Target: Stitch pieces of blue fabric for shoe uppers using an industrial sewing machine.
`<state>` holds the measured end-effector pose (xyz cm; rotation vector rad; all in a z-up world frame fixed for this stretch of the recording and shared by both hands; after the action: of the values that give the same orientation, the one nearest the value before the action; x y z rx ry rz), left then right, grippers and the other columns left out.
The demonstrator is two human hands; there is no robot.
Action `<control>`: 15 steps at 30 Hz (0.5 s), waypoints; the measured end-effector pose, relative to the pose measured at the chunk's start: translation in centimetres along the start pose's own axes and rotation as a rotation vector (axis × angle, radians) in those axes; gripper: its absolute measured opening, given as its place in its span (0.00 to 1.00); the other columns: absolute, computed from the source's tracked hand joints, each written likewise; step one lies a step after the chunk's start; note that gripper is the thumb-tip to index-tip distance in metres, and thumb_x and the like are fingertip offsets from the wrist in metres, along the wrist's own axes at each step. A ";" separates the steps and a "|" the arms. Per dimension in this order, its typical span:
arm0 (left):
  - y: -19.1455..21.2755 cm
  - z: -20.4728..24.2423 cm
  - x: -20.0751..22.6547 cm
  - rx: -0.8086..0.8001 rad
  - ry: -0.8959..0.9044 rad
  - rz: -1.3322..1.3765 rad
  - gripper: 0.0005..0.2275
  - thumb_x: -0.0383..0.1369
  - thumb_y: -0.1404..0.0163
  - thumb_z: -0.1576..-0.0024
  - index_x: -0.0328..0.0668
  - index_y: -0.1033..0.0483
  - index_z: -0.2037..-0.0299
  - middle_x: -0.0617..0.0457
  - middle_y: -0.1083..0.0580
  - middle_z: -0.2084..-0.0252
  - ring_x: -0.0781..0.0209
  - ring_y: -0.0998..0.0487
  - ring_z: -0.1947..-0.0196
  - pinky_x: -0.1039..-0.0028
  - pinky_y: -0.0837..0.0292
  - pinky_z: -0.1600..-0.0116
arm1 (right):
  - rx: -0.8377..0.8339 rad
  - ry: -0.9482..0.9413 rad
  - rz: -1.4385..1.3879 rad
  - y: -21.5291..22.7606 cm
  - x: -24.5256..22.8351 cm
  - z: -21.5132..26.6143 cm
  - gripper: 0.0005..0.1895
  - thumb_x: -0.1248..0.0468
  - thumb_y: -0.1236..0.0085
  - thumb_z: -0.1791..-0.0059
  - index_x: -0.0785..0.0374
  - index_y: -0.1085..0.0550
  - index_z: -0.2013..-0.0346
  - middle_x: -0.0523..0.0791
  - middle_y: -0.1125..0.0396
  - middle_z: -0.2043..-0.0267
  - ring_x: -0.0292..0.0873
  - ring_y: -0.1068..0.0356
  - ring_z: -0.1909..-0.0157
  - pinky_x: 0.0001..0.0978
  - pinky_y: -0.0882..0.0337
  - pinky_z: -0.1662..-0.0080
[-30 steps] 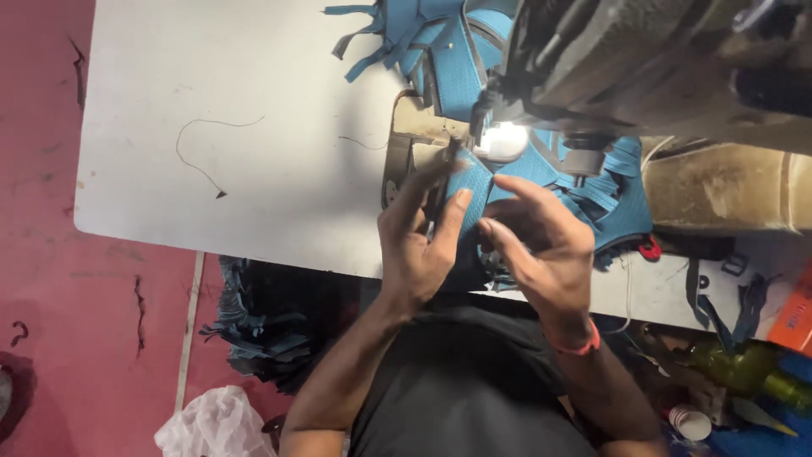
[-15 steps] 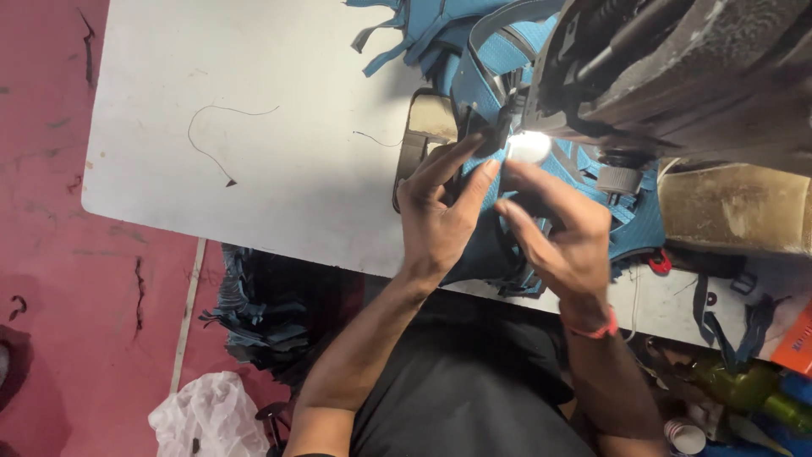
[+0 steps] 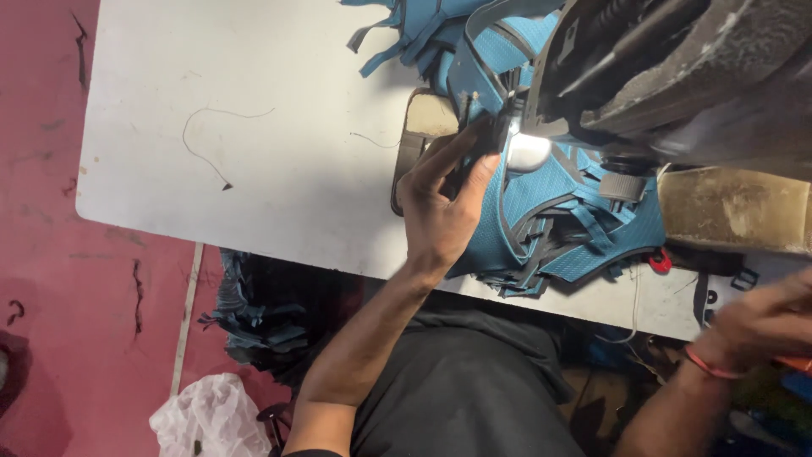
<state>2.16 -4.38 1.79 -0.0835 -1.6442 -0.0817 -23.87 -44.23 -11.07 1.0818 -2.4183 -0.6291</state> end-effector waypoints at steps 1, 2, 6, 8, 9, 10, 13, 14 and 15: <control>0.0 0.1 0.1 -0.006 -0.003 -0.001 0.15 0.27 0.43 0.37 0.43 0.22 0.41 0.52 0.19 0.50 0.68 0.19 0.54 0.79 0.22 0.53 | 0.001 -0.006 0.004 0.9 -1.7 -1.2 0.17 0.60 0.55 0.35 0.69 0.33 0.63 0.47 0.35 0.67 0.43 0.35 0.67 0.30 0.37 0.66; 0.0 0.1 0.2 -0.005 -0.024 -0.022 0.14 0.27 0.44 0.37 0.44 0.22 0.41 0.53 0.19 0.50 0.69 0.19 0.55 0.79 0.23 0.53 | 0.007 -0.038 -0.164 1.9 -3.3 -2.4 0.17 0.61 0.57 0.34 0.73 0.33 0.58 0.52 0.34 0.62 0.48 0.33 0.61 0.37 0.33 0.61; 0.0 0.8 -1.6 0.017 -0.185 -0.030 0.13 0.29 0.43 0.35 0.44 0.23 0.41 0.53 0.20 0.47 0.69 0.18 0.49 0.78 0.20 0.48 | -0.235 -0.409 -0.378 -0.3 1.3 0.8 0.19 0.56 0.60 0.31 0.72 0.31 0.46 0.56 0.29 0.51 0.53 0.32 0.55 0.46 0.33 0.55; 0.1 0.4 -1.0 0.020 -0.110 -0.041 0.13 0.29 0.43 0.36 0.43 0.22 0.42 0.53 0.19 0.51 0.69 0.20 0.56 0.78 0.23 0.53 | -0.203 -0.359 -0.476 -0.4 0.8 0.4 0.23 0.54 0.64 0.31 0.74 0.32 0.43 0.57 0.30 0.47 0.55 0.33 0.53 0.47 0.33 0.52; 0.1 0.3 -0.8 0.014 -0.037 -0.047 0.12 0.29 0.42 0.38 0.42 0.20 0.44 0.53 0.19 0.54 0.68 0.21 0.63 0.77 0.26 0.59 | -0.169 -0.312 -0.566 -0.2 0.6 0.3 0.27 0.51 0.68 0.32 0.75 0.32 0.40 0.58 0.31 0.43 0.57 0.33 0.51 0.48 0.33 0.48; 0.1 0.6 -0.7 0.013 -0.035 -0.045 0.12 0.29 0.42 0.38 0.42 0.20 0.44 0.53 0.19 0.54 0.68 0.21 0.63 0.77 0.26 0.59 | -0.170 -0.311 -0.563 1.5 -5.6 -4.6 0.27 0.51 0.68 0.32 0.75 0.32 0.40 0.58 0.31 0.43 0.57 0.33 0.51 0.48 0.33 0.48; 0.2 0.6 0.3 -0.017 -0.234 -0.115 0.13 0.31 0.46 0.31 0.45 0.25 0.37 0.50 0.20 0.50 0.65 0.18 0.53 0.74 0.21 0.48 | -0.133 -0.121 -1.142 12.0 -19.4 -14.0 0.24 0.55 0.64 0.33 0.75 0.39 0.34 0.56 0.35 0.35 0.49 0.30 0.35 0.36 0.26 0.34; 0.3 0.6 0.2 0.013 -0.184 -0.060 0.13 0.31 0.48 0.29 0.45 0.31 0.36 0.48 0.21 0.51 0.65 0.19 0.54 0.73 0.22 0.47 | -0.395 -0.052 -1.213 13.0 -22.9 -15.7 0.19 0.65 0.50 0.42 0.74 0.34 0.38 0.53 0.30 0.44 0.45 0.26 0.45 0.32 0.25 0.45; 0.3 0.5 0.1 0.041 -0.135 -0.006 0.14 0.32 0.50 0.27 0.46 0.36 0.34 0.47 0.22 0.53 0.65 0.21 0.55 0.72 0.24 0.47 | -0.653 0.030 -1.281 14.1 -26.4 -17.2 0.23 0.74 0.35 0.50 0.72 0.30 0.42 0.50 0.25 0.52 0.42 0.23 0.56 0.28 0.24 0.55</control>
<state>1.67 -4.08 1.86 -0.0541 -1.7802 -0.0476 -6.72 -19.51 5.82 2.1321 -1.0196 -1.5680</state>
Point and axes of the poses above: each hand's wrist, its own z-axis away from the middle knuckle, its own y-axis out of the back of the hand, x = y × z, the point moved 3 cm from there along -z, towards the middle knuckle
